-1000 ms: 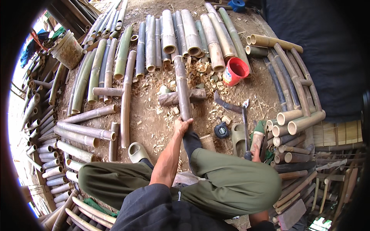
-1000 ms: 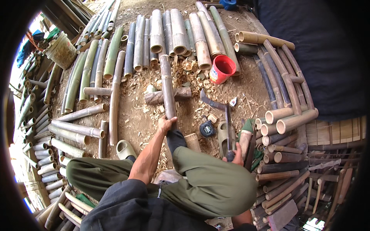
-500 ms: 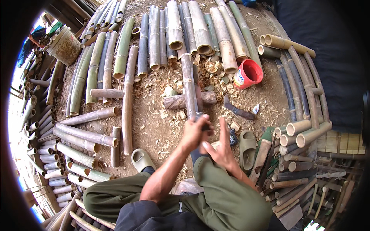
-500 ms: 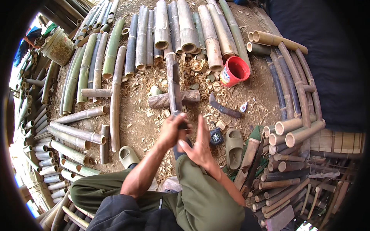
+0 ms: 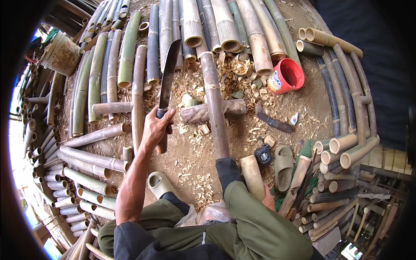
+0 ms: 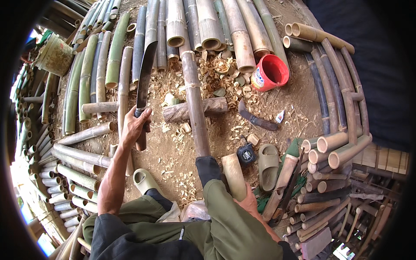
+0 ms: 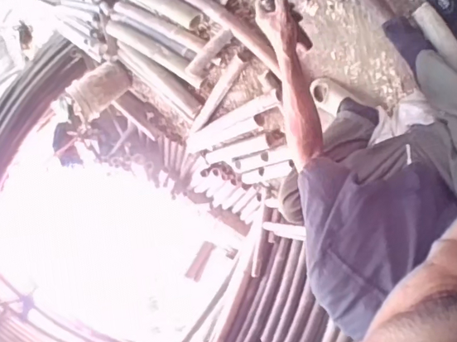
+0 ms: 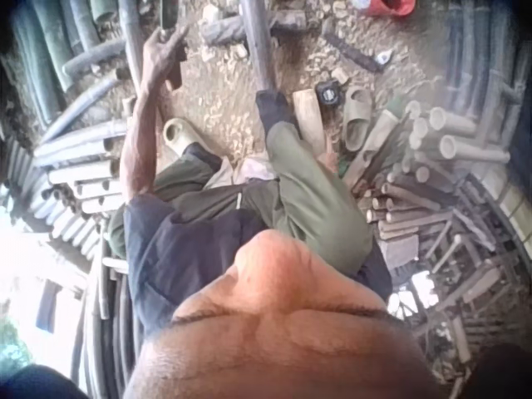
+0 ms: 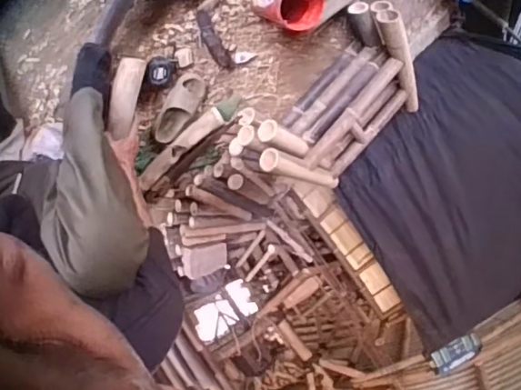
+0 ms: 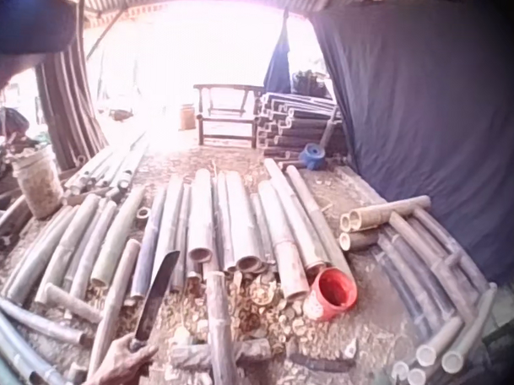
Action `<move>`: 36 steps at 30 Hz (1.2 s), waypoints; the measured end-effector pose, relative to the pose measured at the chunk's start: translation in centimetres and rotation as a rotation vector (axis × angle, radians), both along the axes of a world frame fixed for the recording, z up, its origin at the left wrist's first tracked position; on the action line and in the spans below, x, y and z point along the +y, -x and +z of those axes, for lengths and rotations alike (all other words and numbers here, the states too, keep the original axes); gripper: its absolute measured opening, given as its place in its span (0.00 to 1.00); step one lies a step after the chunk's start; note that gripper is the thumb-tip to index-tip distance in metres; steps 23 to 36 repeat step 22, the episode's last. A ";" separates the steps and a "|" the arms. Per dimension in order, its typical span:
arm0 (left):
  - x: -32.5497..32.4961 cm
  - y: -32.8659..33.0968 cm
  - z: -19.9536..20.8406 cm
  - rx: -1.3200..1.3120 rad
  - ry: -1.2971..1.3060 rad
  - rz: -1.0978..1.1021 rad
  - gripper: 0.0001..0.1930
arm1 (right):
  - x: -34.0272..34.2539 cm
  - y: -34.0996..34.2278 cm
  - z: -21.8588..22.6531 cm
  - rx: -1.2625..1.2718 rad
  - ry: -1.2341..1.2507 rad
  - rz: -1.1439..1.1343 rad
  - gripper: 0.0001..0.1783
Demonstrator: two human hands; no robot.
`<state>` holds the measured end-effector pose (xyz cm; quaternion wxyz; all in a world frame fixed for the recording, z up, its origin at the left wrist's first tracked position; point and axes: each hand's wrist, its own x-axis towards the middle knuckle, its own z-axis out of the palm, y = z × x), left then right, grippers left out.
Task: The person fits a bamboo pipe into a hole in a larger bamboo pole, using a small blade to shave and widen the hole, and striking the pipe with another piece of bamboo to secure the joint.
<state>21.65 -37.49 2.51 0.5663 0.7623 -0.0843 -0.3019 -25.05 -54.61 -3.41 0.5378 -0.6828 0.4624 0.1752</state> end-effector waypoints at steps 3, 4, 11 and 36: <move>1.9 -2.5 -2.5 -0.083 -0.166 -0.168 0.20 | -3.4 -2.6 4.0 -0.141 -0.072 -0.025 0.56; 2.3 -3.1 -2.7 -0.141 -0.332 -0.240 0.18 | -4.2 -3.5 4.6 -0.196 -0.096 -0.056 0.57; 0.7 -4.6 -2.4 -0.463 -0.858 -0.721 0.43 | -10.9 -10.4 10.6 -0.341 -0.299 -0.201 0.51; 0.1 -4.3 -4.0 -0.436 -0.959 -0.866 0.39 | -13.4 -19.0 17.2 -0.599 -0.130 -0.182 0.47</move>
